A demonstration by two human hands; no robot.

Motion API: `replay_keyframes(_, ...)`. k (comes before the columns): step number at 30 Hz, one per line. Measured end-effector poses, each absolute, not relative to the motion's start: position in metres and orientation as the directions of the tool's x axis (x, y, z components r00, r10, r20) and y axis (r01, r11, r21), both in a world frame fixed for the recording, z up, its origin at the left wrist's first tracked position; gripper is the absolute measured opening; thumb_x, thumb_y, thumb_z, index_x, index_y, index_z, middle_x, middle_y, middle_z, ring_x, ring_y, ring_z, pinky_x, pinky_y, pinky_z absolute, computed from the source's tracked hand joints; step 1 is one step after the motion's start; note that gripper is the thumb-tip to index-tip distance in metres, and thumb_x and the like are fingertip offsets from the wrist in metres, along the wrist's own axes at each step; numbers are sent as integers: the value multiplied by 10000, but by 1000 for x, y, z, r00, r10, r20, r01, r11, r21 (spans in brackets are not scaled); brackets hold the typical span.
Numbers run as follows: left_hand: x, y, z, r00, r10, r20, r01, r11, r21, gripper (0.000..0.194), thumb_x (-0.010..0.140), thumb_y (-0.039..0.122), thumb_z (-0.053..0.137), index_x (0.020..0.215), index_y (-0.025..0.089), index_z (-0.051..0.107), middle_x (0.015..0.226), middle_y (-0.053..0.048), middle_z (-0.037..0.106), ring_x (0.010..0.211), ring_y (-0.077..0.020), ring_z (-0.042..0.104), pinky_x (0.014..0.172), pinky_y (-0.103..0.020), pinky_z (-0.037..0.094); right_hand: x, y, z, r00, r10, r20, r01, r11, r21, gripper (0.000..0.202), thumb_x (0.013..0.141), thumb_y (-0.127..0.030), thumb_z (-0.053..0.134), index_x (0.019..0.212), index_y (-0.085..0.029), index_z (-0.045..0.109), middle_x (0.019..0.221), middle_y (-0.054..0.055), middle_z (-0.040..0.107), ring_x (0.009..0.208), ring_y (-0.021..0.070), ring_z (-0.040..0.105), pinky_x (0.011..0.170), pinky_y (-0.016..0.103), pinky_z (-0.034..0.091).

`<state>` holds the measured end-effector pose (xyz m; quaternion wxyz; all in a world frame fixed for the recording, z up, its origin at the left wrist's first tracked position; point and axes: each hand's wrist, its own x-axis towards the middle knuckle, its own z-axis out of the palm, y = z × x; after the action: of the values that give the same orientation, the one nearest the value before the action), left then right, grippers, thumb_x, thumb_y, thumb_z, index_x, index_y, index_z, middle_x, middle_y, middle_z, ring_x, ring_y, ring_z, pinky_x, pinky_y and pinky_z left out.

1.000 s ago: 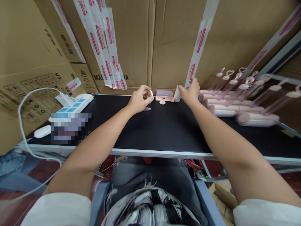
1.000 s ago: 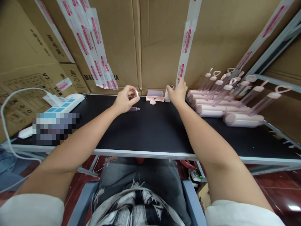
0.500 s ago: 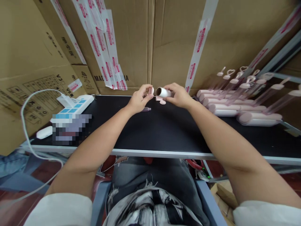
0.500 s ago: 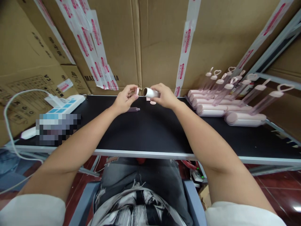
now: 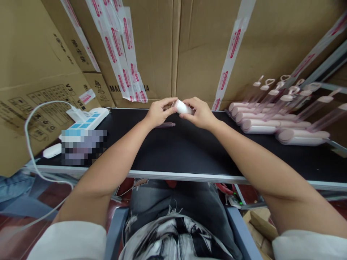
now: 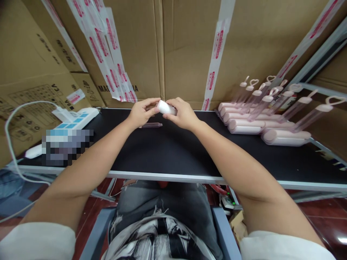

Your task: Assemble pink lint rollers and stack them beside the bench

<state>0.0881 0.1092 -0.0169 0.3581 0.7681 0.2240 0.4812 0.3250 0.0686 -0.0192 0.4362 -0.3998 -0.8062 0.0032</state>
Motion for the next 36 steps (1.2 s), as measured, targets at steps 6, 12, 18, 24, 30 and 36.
replay_keyframes(6,103,95,-20,350,757,552,-37,-577,816,720,864,640,850,1451,250,703,1237,-130,772,979,-273,775,740,-350,655,329,72,-12,-393,739,547,504,671,-544,622,891,-635,767,1315,-180,768,1104,89,786,928,240,701,837,361,553)
replay_keyframes(12,101,110,-21,212,848,486,-27,-492,870,515,978,579,731,1364,258,614,978,-62,710,724,-186,702,562,-265,569,353,87,-25,-312,902,300,874,396,-283,309,993,-229,621,1200,-127,827,1205,156,832,1087,306,764,973,396,534)
replay_keyframes(18,95,115,-18,166,882,441,-9,-446,895,390,1019,536,694,1268,263,568,881,-19,672,625,-155,667,541,-255,549,349,86,-30,-291,943,161,932,317,-175,427,984,-251,702,1393,-145,764,1285,145,821,1192,322,759,1007,375,545)
replay_keyframes(24,96,116,-15,151,908,390,-14,-393,919,382,1039,538,674,1271,261,549,855,5,641,595,-135,649,560,-263,561,341,85,-31,-287,954,85,944,296,-142,339,959,-296,768,1264,-152,805,1343,177,788,1200,327,753,994,377,557)
replay_keyframes(30,97,109,-8,66,943,328,-147,-315,938,382,1006,552,712,1220,256,599,860,-5,658,669,-170,717,627,-291,604,334,79,-29,-341,934,108,928,352,-123,304,910,-179,725,1202,-155,805,1220,182,814,1099,330,769,952,404,566)
replay_keyframes(36,94,108,-3,23,972,233,-223,-223,949,350,1000,536,722,1176,255,610,835,-6,668,752,-182,756,713,-304,655,337,74,-18,-351,933,75,921,359,-152,257,792,-131,770,1045,-178,766,1094,122,807,938,271,737,806,353,522)
